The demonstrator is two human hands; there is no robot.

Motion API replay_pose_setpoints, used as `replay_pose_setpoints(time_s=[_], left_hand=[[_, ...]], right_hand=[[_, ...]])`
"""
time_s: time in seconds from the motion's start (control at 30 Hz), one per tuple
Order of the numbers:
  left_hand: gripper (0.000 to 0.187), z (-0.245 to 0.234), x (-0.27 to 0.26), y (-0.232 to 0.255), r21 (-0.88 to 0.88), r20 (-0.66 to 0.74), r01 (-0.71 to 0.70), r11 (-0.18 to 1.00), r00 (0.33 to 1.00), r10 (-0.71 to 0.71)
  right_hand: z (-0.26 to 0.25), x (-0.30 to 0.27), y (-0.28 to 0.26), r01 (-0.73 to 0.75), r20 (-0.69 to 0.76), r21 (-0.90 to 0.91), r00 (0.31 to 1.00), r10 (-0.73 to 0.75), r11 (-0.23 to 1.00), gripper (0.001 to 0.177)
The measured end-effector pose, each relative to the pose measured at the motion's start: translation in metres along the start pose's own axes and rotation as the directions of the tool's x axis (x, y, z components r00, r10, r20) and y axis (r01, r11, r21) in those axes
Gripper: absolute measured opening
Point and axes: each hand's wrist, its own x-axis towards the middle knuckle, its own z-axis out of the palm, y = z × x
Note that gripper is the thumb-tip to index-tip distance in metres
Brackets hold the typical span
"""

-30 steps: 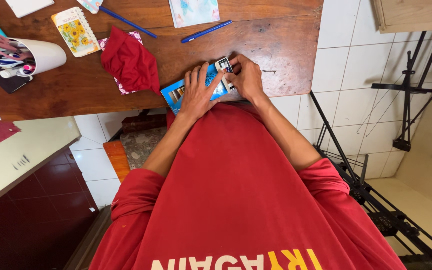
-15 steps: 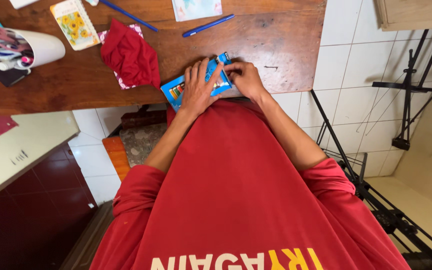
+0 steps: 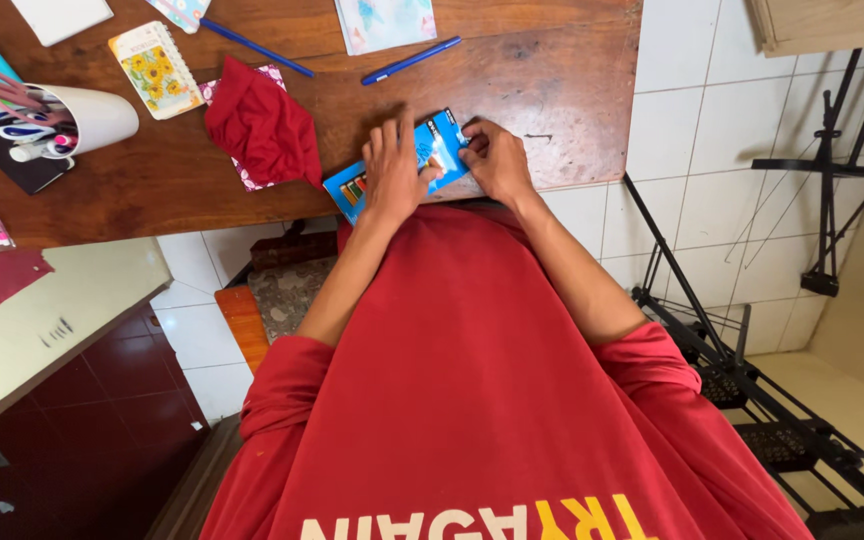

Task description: The person organizes stationery items on a wooden table. They place colored pencils into a clear plastic sleeve, arrange pens and markers in a metal tin, and move a pen holder and other items to tidy the workspace.

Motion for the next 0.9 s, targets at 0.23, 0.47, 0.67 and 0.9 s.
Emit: replay_pose_setpoints(time_s=[0.23,0.47,0.67,0.9], left_hand=[[0.076,-0.002,0.027,0.005,0.043,0.161,0.106,0.993,0.981,-0.112],[0.066,-0.03,0.018,0.014,-0.325,0.158,0.08,0.942,0.987,-0.029],[0.052,-0.06,-0.002,0.047,-0.521,-0.034,-0.032,0.853,0.999,0.016],[0.036,-0.067,-0.018,0.067,-0.691,-0.225,-0.216,0.689,0.971,0.079]], right_hand=[[0.003,-0.006,0.007,0.075,0.019,0.011,0.997,-0.075,0.997,0.025],[-0.022,-0.027,-0.014,0.119,0.019,0.213,0.992,-0.126,0.97,0.018],[-0.058,-0.061,-0.064,0.338,-0.092,0.258,0.941,-0.325,0.905,0.021],[-0.073,-0.076,-0.112,0.342,-0.179,0.183,0.933,-0.311,0.922,0.01]])
